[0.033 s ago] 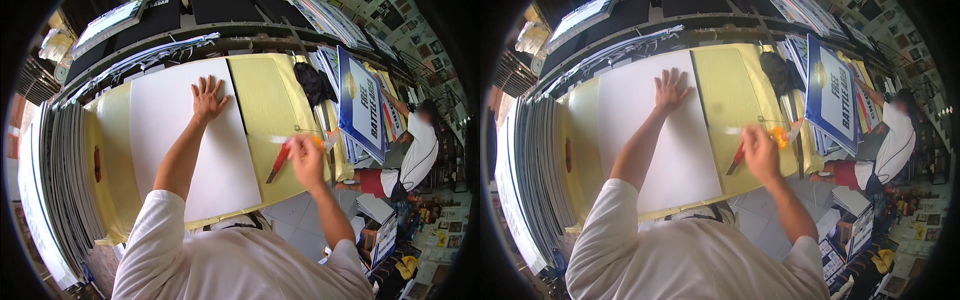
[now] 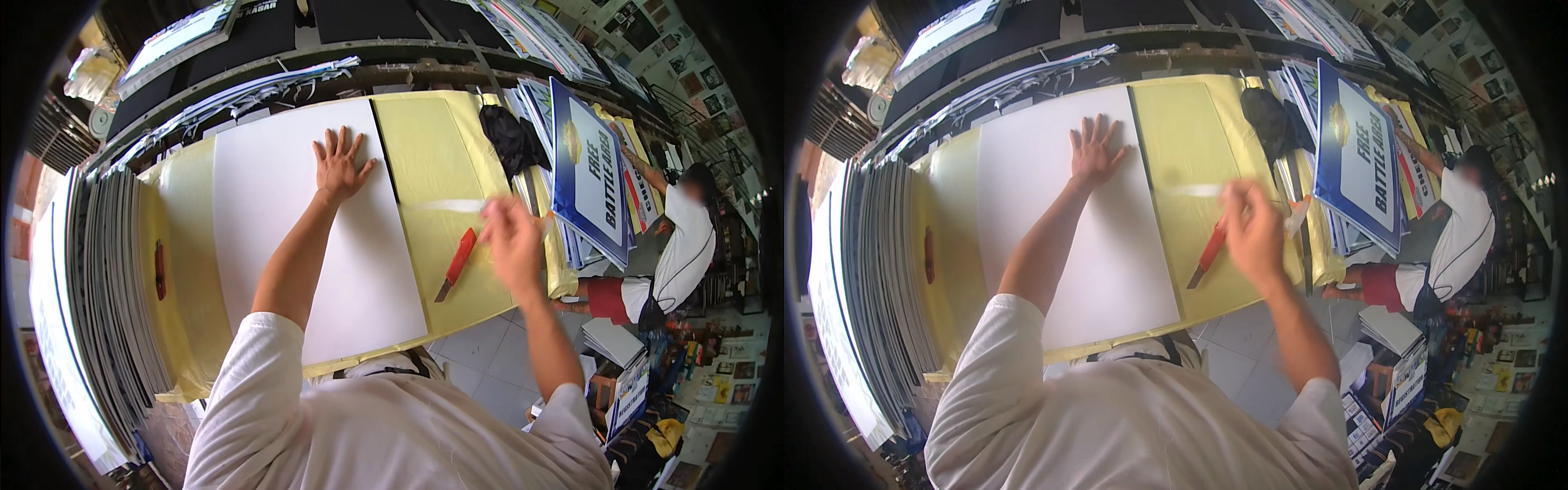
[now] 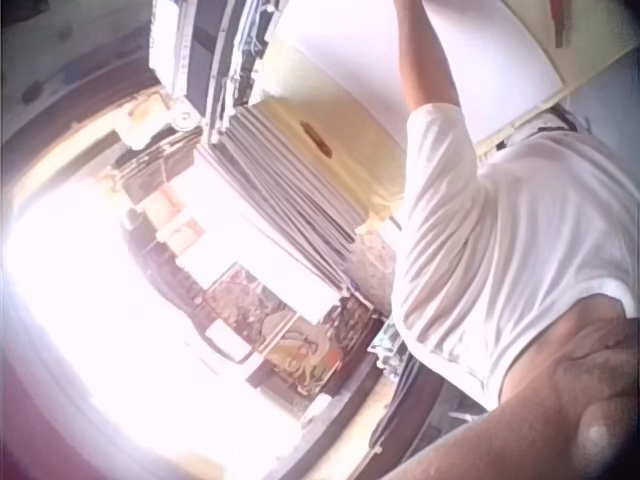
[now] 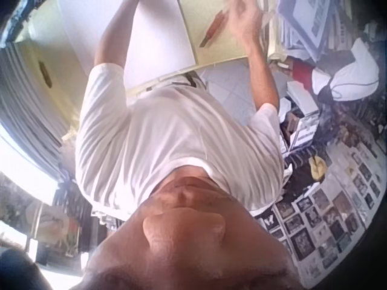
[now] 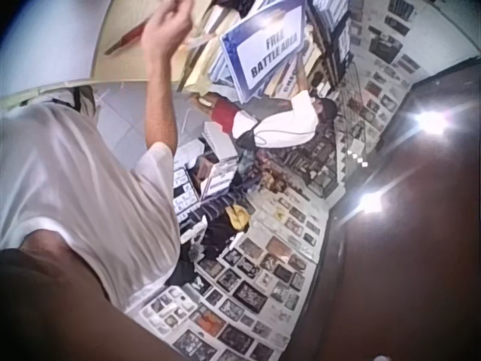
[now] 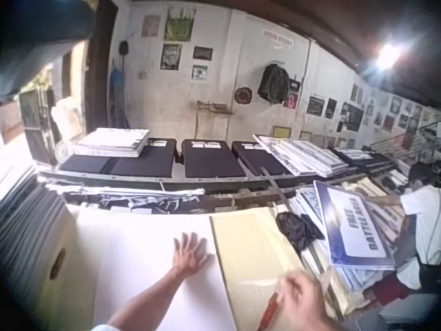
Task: The person assembles a 'Scouting Area' sign by wiping the surface with a cloth, peeling off a protective film, and trimming the edges with a utility knife. They handle multiple sign boards and a white backing sheet, using a spray bottle and a cloth to clean the surface before final assembly.
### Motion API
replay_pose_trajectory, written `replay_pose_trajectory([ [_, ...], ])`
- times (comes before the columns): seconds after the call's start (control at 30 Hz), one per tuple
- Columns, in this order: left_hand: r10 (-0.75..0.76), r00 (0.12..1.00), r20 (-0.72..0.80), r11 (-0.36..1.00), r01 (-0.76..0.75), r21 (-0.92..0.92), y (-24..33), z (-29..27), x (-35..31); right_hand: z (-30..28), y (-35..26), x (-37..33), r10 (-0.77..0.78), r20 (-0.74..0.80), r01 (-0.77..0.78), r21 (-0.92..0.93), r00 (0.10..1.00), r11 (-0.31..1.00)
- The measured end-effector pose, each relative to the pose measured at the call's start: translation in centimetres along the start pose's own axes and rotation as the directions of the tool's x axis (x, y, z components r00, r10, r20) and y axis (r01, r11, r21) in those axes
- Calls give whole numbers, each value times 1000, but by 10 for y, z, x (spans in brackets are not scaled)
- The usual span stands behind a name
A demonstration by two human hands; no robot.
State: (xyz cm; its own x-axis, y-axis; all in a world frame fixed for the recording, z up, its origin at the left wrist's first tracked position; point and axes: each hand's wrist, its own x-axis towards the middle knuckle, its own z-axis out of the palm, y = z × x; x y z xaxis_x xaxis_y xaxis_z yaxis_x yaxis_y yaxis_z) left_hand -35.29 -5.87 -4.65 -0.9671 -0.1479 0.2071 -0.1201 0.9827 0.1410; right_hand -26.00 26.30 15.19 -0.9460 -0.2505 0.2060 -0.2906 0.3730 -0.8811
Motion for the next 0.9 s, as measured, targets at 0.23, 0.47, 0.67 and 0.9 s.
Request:
replay_pose_trajectory([
  [0.23, -3, 1000, 2, 999, 3, -46, -2, -7, -2, -28, -138, 193, -243, -153, 270, 194, 958, 943],
  [0.47, 12, 1000, -26, 994, -15, -111, -4, -7, -7, -20, -184, 346, -151, 47, 122, 386, 987, 914],
  [0.67, 50, 999, -13, 985, -52, -167, 5, -14, -26, -27, -197, 438, -249, 58, 220, 313, 967, 924],
  [0.9, 86, 996, -36, 984, -91, -154, 11, -20, -40, -33, -203, 496, -221, -65, 230, 299, 973, 926],
])
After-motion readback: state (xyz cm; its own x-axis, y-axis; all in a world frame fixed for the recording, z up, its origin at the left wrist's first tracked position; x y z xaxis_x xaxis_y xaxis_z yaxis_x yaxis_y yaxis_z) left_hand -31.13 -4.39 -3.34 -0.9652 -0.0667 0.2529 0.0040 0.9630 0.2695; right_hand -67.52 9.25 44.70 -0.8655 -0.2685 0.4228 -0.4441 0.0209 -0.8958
